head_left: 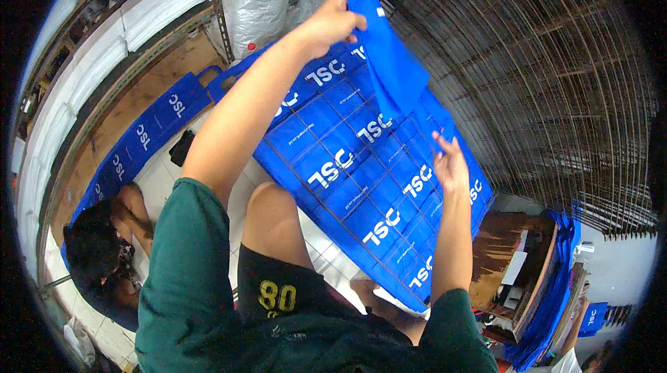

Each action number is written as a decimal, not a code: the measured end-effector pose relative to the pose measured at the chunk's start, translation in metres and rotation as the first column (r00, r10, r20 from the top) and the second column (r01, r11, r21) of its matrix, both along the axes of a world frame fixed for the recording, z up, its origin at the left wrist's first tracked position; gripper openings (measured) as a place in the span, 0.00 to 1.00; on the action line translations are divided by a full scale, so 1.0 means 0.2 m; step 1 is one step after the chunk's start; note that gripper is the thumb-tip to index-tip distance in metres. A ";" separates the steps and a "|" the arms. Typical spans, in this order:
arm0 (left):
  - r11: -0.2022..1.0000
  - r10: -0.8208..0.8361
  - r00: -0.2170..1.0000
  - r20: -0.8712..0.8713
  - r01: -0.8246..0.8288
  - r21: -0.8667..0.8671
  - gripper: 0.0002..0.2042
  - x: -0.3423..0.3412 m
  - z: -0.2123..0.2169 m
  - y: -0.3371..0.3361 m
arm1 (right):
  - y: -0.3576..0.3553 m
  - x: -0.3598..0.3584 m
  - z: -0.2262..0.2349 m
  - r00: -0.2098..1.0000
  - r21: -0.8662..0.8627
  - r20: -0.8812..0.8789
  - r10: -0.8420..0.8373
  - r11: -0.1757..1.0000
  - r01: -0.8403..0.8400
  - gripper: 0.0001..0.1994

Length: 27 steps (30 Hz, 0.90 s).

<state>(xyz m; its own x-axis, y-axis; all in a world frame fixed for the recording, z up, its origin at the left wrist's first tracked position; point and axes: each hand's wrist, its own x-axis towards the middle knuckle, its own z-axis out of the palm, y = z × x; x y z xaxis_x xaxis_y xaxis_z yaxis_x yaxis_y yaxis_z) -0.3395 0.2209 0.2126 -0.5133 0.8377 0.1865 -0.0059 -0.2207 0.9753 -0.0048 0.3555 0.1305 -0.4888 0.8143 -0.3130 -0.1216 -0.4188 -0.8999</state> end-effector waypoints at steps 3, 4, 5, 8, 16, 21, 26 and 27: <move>0.994 0.096 0.988 0.118 -0.100 0.037 0.23 -0.21 -0.07 0.09 | 0.26 -0.25 -0.04 0.990 -0.014 -0.134 0.053 0.998 -0.055 0.15; 0.988 0.116 0.977 0.181 -0.132 0.082 0.25 -0.28 -0.13 0.12 | 0.32 -0.35 -0.07 0.986 -0.007 -0.153 0.061 0.998 -0.063 0.15; 0.980 0.180 0.946 0.269 -0.196 0.032 0.29 -0.36 -0.22 0.17 | 0.38 -0.44 -0.10 0.983 0.000 -0.168 0.068 0.998 -0.069 0.14; 0.879 0.473 0.767 0.433 -0.446 -0.171 0.47 -0.38 -0.42 0.20 | 0.55 -0.67 -0.28 0.988 -0.058 -0.151 0.008 0.998 -0.017 0.15; 0.961 -0.123 0.905 0.408 0.211 -0.179 0.36 1.03 -0.77 -0.17 | 0.93 -0.84 -0.91 0.961 -0.199 -0.022 -0.276 0.943 0.266 0.09; 0.945 -0.263 0.942 -0.211 0.206 -0.256 0.33 0.92 -0.89 -0.13 | 1.02 -0.75 -1.01 0.949 -0.115 -0.039 -0.313 0.945 0.307 0.14; 0.930 -0.266 0.910 -0.319 0.155 -0.332 0.29 0.83 -0.92 -0.07 | 1.01 -0.67 -0.98 0.924 -0.079 -0.022 -0.382 0.922 0.379 0.16; 0.928 -0.267 0.900 -0.344 0.145 -0.342 0.29 0.83 -0.92 -0.05 | 0.98 -0.68 -0.97 0.917 -0.049 0.015 -0.399 0.915 0.400 0.14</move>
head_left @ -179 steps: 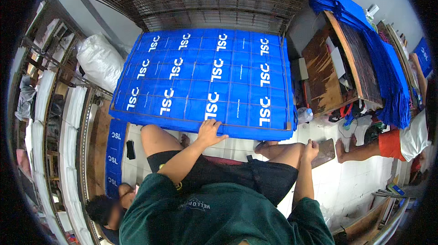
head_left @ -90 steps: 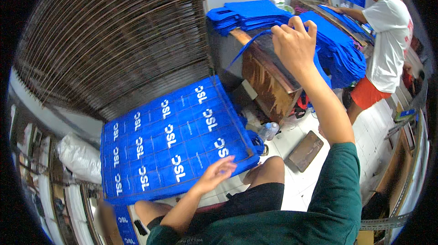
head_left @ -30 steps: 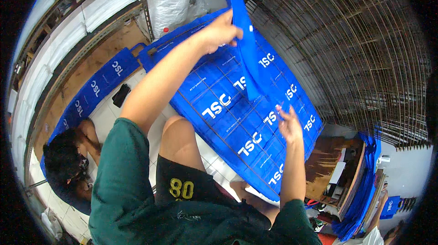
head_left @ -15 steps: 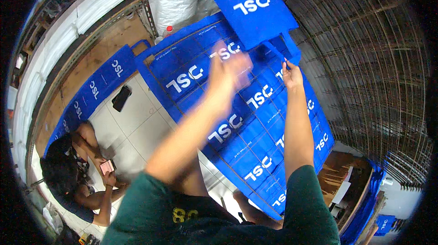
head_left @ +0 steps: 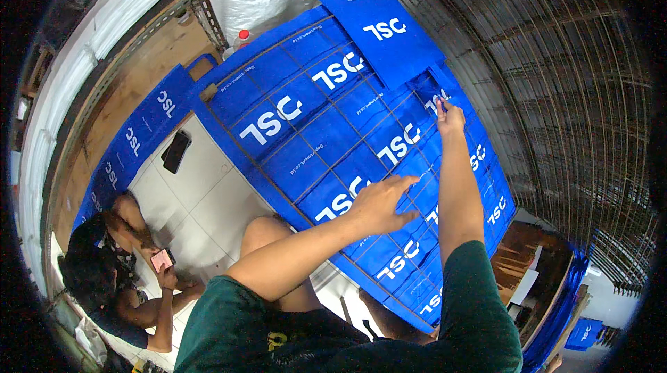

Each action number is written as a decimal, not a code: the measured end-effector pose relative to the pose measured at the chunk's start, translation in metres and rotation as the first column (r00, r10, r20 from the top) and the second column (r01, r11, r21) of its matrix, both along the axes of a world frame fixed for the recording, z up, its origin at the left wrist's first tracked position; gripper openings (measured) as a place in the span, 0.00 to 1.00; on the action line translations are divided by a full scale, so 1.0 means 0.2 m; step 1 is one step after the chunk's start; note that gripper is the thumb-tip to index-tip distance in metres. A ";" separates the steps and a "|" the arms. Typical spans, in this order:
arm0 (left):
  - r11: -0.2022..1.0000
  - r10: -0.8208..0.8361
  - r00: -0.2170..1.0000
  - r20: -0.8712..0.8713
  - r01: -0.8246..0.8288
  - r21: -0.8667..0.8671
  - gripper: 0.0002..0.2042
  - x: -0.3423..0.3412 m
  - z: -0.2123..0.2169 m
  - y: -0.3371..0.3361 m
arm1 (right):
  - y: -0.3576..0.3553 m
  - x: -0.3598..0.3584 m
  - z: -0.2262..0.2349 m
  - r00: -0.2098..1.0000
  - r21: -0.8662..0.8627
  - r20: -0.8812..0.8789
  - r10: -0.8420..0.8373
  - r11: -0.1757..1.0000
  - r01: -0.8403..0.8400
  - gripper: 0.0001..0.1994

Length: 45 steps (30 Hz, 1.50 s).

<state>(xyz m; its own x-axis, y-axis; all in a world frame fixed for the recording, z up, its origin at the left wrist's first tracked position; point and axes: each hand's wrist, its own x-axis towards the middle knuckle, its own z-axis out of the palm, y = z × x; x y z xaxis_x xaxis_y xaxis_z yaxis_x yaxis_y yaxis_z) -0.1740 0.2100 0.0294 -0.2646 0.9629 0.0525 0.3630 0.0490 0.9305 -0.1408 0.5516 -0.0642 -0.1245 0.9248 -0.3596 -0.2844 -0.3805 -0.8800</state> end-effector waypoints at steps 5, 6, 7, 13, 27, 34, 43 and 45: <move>0.997 -0.018 0.995 -0.098 0.025 0.075 0.26 0.05 -0.06 0.04 | -0.02 -0.02 0.06 0.999 0.010 -0.026 -0.044 0.999 0.044 0.28; 0.997 -0.066 0.993 -0.094 0.070 0.039 0.26 0.05 -0.04 0.03 | 0.01 -0.02 0.07 0.999 0.007 -0.036 -0.020 1.000 0.021 0.32; 0.993 -0.114 0.989 -0.089 0.115 0.004 0.26 0.05 -0.02 0.03 | 0.04 -0.03 0.07 0.999 0.036 -0.006 -0.039 0.999 0.040 0.30; 0.983 -0.177 0.981 -0.076 0.172 -0.060 0.25 0.04 0.00 0.05 | 0.19 -0.07 0.12 0.989 0.138 0.054 -0.140 0.982 0.131 0.20; 0.985 -0.174 0.978 -0.115 0.175 0.000 0.24 0.04 -0.03 0.05 | 0.22 0.11 -0.14 0.933 0.252 0.333 -0.139 0.966 0.054 0.21; 0.984 -0.176 0.974 -0.140 0.177 -0.004 0.23 0.01 -0.02 0.04 | -0.03 0.16 0.05 0.354 0.541 0.821 -0.448 0.810 -0.228 0.18; 0.954 -0.293 0.953 -0.082 0.296 0.038 0.25 0.06 0.01 0.05 | -0.76 1.24 0.63 0.283 0.536 0.843 -0.458 0.672 -0.511 0.18; 0.962 -0.260 0.952 -0.162 0.269 0.038 0.26 0.10 0.02 0.03 | -0.84 1.62 0.82 0.303 0.661 0.749 -0.589 0.643 -0.386 0.15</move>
